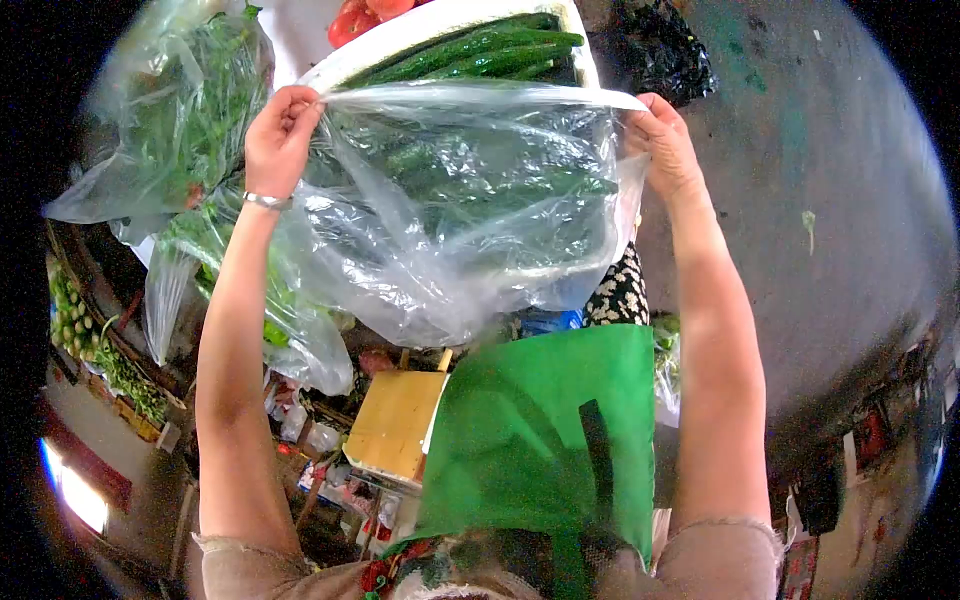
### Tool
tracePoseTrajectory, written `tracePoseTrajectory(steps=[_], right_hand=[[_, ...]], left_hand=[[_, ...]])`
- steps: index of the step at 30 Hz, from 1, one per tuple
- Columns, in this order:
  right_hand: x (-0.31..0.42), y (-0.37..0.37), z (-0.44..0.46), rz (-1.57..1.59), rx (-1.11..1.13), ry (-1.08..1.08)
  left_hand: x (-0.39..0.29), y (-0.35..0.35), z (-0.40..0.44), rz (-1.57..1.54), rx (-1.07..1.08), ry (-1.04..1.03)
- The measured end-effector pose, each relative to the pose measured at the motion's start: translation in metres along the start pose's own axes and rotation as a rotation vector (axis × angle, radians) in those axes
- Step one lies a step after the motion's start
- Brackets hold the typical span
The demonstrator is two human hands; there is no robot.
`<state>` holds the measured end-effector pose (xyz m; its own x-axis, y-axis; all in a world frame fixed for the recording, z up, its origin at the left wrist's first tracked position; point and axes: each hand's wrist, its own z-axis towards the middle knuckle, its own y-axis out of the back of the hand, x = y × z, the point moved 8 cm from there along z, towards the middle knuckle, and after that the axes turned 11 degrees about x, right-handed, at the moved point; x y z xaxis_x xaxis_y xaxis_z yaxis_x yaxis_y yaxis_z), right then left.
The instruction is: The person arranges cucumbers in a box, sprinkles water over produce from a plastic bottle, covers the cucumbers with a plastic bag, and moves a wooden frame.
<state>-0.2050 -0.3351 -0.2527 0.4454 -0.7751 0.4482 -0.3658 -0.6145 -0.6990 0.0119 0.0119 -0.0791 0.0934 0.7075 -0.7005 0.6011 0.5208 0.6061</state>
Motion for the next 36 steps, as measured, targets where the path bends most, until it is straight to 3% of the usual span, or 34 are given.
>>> tracePoseTrajectory(steps=[3, 5, 7, 8, 13, 16, 19, 21, 22, 26, 28, 36], right_hand=[[0.002, -0.002, 0.013, -0.133, -0.055, 0.071], [0.008, -0.009, 0.014, -0.153, -0.050, 0.055], [0.022, -0.023, 0.009, -0.262, -0.048, 0.048], [0.023, -0.021, 0.007, -0.229, 0.098, 0.016], [0.039, -0.034, -0.014, -0.181, 0.042, 0.065], [0.043, -0.035, -0.002, -0.172, 0.032, 0.138], [0.040, -0.028, 0.013, -0.102, 0.004, 0.145], [0.035, -0.021, 0.014, -0.015, 0.000, 0.138], [0.034, -0.016, 0.017, -0.022, 0.052, 0.155], [0.038, -0.015, 0.013, 0.057, -0.130, 0.188], [0.039, -0.032, 0.015, 0.032, 0.073, 0.122], [0.049, -0.035, 0.013, -0.107, 0.139, 0.100]], left_hand=[[-0.010, 0.001, 0.009, 0.210, -0.137, -0.096], [0.000, 0.001, 0.015, 0.177, -0.136, -0.059], [-0.003, -0.002, 0.015, 0.026, -0.083, -0.065], [0.003, -0.006, 0.015, -0.008, 0.003, -0.061], [0.006, -0.013, 0.016, -0.262, 0.038, -0.068], [-0.008, -0.024, 0.033, -0.033, -0.039, -0.196], [-0.013, -0.039, 0.059, 0.038, 0.024, -0.030], [-0.029, -0.051, 0.061, 0.147, -0.021, -0.173], [-0.046, -0.060, 0.059, 0.414, -0.023, -0.369], [-0.040, -0.062, 0.059, 0.596, -0.193, -0.295], [-0.022, -0.060, 0.070, 0.248, -0.046, -0.251], [-0.031, -0.064, 0.062, -0.011, 0.271, -0.309]])
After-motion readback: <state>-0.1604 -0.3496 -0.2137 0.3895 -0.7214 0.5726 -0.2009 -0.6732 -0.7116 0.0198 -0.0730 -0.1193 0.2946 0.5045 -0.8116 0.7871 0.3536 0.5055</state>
